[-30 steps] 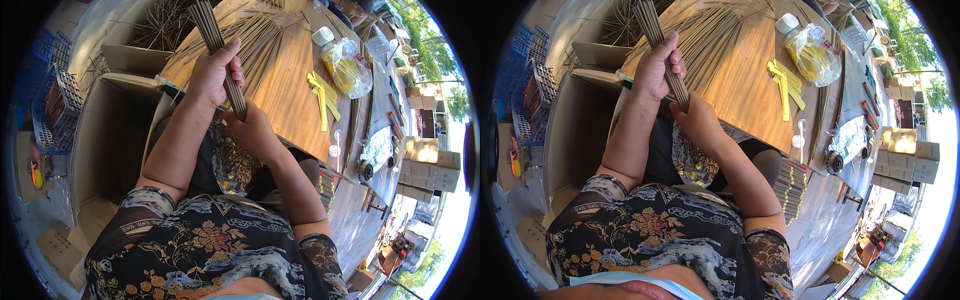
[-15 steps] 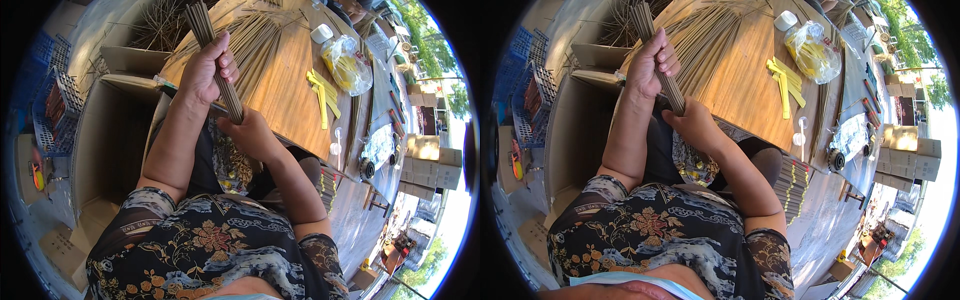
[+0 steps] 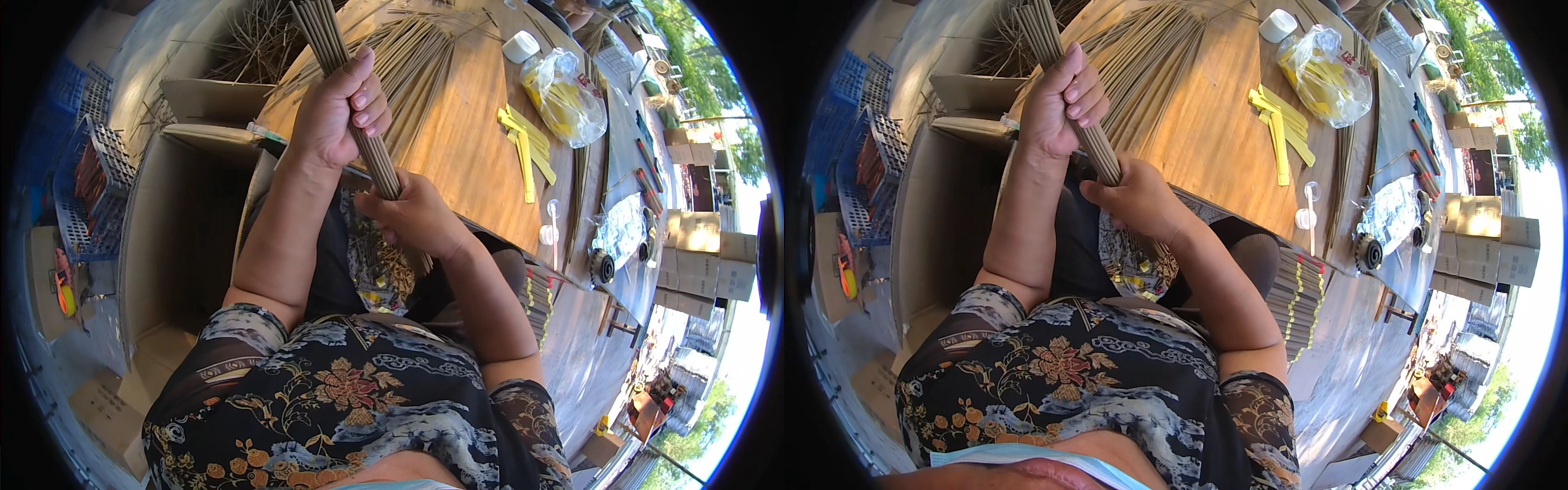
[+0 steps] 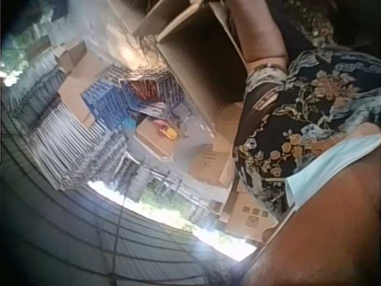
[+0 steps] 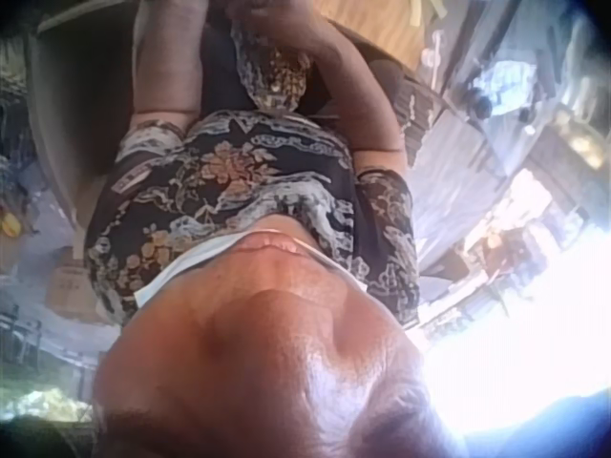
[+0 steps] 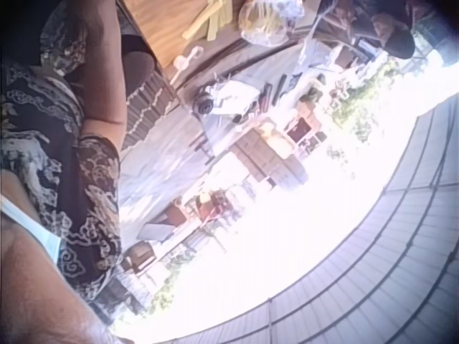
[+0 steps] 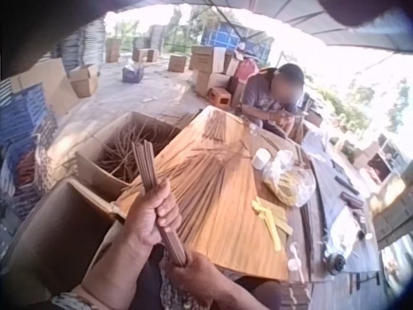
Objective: The person gathers thin wooden sticks, aligns them into bundles, and secures each bundle with yellow tape. They repeatedly pick up sticks, arrange them, and wrap tape around the middle to hold them together.
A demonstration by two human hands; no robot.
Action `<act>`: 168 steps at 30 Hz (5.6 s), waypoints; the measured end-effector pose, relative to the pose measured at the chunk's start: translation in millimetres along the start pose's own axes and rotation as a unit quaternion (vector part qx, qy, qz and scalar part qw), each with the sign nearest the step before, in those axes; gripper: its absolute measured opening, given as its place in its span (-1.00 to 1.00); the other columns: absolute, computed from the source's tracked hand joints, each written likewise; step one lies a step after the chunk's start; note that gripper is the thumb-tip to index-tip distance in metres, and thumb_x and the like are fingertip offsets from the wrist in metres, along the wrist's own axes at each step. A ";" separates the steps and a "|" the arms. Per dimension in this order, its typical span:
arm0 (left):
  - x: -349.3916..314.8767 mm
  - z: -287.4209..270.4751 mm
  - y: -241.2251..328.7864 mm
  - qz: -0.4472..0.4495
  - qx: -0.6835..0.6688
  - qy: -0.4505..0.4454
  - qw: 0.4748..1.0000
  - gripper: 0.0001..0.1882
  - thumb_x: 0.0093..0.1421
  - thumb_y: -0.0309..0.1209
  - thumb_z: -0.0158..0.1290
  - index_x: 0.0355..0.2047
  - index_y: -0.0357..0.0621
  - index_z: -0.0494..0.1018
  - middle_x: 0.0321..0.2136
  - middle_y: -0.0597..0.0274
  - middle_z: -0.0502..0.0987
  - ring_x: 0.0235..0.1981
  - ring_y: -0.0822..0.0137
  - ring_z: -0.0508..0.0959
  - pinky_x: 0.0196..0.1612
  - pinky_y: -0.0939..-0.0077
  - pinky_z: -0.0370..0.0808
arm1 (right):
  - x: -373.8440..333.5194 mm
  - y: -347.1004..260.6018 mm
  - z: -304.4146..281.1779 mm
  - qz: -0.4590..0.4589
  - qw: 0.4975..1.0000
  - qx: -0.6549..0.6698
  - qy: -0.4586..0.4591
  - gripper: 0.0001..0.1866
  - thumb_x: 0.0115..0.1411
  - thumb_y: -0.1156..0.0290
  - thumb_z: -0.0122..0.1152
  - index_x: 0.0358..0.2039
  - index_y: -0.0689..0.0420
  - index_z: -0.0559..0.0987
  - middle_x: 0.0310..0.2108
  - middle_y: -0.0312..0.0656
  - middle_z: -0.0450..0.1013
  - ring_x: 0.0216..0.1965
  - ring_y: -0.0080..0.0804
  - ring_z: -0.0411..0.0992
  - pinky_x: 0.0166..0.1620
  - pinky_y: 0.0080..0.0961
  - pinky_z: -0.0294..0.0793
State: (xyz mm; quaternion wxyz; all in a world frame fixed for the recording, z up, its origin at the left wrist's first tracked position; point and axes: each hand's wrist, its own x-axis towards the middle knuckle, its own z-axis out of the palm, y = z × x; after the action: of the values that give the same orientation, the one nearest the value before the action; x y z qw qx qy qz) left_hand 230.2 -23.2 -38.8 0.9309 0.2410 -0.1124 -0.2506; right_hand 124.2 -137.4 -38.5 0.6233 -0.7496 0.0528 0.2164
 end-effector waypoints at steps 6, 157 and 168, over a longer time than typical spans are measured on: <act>-0.5 -0.1 -3.3 -0.006 -0.029 -0.035 0.999 -0.73 0.23 -0.23 -0.14 -0.58 -0.02 0.24 -0.80 0.51 0.18 -0.84 0.61 0.16 -0.78 0.72 0.14 | -7.3 -5.9 -0.3 0.001 1.000 0.012 -0.012 -0.70 0.09 0.28 0.12 -0.52 0.25 0.31 -0.71 -0.23 0.31 -0.66 -0.44 0.33 -0.53 -0.46 0.34; -61.8 63.4 -42.7 -0.117 -0.016 0.000 0.993 -0.67 0.18 -0.13 -0.06 -0.60 -0.03 0.22 -0.76 0.45 0.22 -0.77 0.57 0.25 -0.66 0.70 0.24 | -87.5 6.8 -6.5 0.036 0.959 0.256 -0.118 -0.70 0.05 0.40 0.16 -0.71 0.12 0.27 -0.82 -0.35 0.20 -0.86 -0.62 0.16 -0.79 -0.67 0.19; -16.5 -3.2 2.8 0.019 -0.044 0.158 0.986 -0.67 0.10 -0.14 0.05 -0.65 -0.01 0.24 -0.82 0.50 0.16 -0.82 0.59 0.15 -0.74 0.68 0.13 | -74.6 34.0 -55.9 0.090 0.977 0.041 -0.186 -0.62 0.01 0.14 0.25 -0.41 0.21 0.40 -0.60 -0.33 0.34 -0.59 -0.63 0.34 -0.50 -0.71 0.35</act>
State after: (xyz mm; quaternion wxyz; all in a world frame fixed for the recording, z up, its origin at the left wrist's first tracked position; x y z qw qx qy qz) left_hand 218.4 -11.3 -41.6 0.9513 0.2342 0.0423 -0.1959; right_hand 59.6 -212.4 -33.2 0.6306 -0.6619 0.0122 0.4051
